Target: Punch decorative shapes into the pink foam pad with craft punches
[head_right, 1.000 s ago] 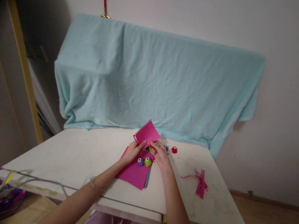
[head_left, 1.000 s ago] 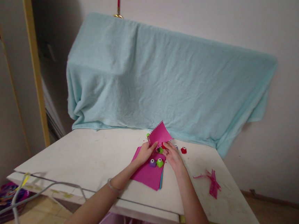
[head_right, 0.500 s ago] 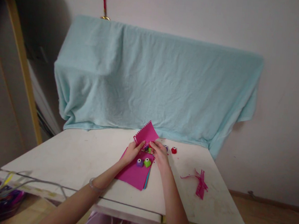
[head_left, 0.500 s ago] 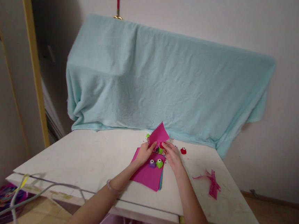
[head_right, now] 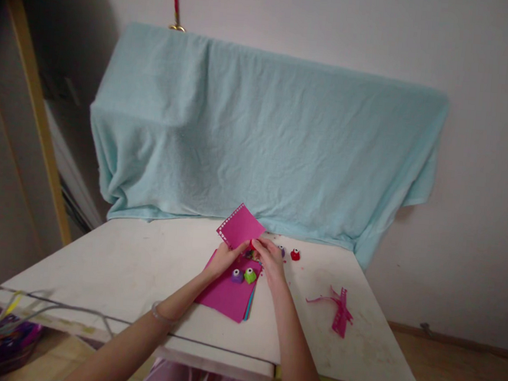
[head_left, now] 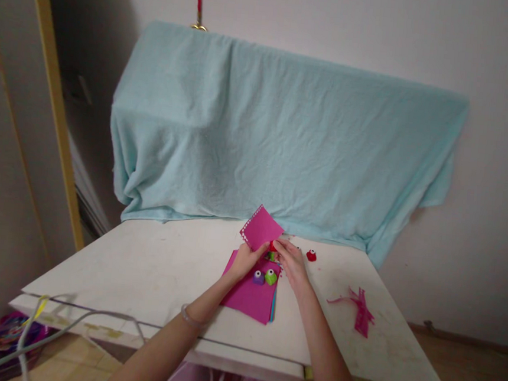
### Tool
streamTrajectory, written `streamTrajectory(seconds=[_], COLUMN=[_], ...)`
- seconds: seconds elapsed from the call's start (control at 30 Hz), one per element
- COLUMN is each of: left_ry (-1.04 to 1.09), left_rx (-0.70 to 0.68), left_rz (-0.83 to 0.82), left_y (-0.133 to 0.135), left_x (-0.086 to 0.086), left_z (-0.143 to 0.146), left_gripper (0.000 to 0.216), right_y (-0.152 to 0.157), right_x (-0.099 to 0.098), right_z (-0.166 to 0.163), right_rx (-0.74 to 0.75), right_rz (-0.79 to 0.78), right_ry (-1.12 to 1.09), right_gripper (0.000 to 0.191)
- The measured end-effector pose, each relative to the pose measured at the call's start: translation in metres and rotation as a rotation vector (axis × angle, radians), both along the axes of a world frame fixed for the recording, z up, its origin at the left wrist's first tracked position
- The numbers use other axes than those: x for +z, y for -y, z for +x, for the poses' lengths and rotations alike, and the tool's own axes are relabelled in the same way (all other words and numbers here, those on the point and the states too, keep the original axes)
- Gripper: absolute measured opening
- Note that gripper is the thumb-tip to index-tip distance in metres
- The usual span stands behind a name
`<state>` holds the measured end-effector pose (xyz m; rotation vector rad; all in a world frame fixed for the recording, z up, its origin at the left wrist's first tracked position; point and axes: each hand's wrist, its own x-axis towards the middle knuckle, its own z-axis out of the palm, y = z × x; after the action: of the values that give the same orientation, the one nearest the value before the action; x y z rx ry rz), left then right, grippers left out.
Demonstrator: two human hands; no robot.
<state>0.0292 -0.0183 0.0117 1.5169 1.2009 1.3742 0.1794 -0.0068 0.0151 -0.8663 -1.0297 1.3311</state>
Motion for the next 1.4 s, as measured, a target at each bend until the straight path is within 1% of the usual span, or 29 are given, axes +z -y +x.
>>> streamTrajectory(seconds=[0.13,0.3,0.5,0.63,0.77,0.93,1.07,1.2,1.4], left_ry=[0.0,-0.014,0.004,0.018,0.021,0.003,-0.029,-0.074,-0.087], left_rx=[0.029,0.091,0.132,0.106,0.067,0.045,0.016,0.02,-0.01], left_rz=[0.031,0.104,0.052,0.028,-0.02,-0.053,-0.033,0.001,-0.008], left_y=[-0.002,-0.004,-0.003,-0.001,0.0,-0.001,-0.004,-0.006,-0.007], left_x=[-0.001,-0.001,0.0,0.0,-0.001,-0.004,-0.005,-0.005,-0.005], left_z=[0.0,-0.003,-0.005,-0.005,-0.005,-0.005,-0.006,-0.006,-0.004], left_gripper=[0.038,0.036,0.04,0.042,0.046,0.049,0.048,0.042,0.042], right_y=[0.0,-0.001,0.0,-0.002,-0.003,-0.001,0.002,0.005,0.006], right_x=[-0.003,-0.002,0.0,0.002,0.006,0.007,0.006,0.008,0.01], right_z=[-0.003,-0.003,-0.001,0.006,0.013,0.013,0.007,0.003,0.005], right_rx=[-0.005,-0.055,-0.087,-0.106,-0.107,-0.069,-0.009,0.012,0.035], right_rz=[0.004,0.004,-0.076,-0.101,-0.076,-0.057,-0.045,-0.046,-0.04], right_ry=[-0.007,-0.059,-0.142,-0.184,-0.191,-0.126,-0.019,-0.012,-0.008], right_gripper=[0.034,0.032,0.032,0.028,0.029,0.031,0.033,0.034,0.033])
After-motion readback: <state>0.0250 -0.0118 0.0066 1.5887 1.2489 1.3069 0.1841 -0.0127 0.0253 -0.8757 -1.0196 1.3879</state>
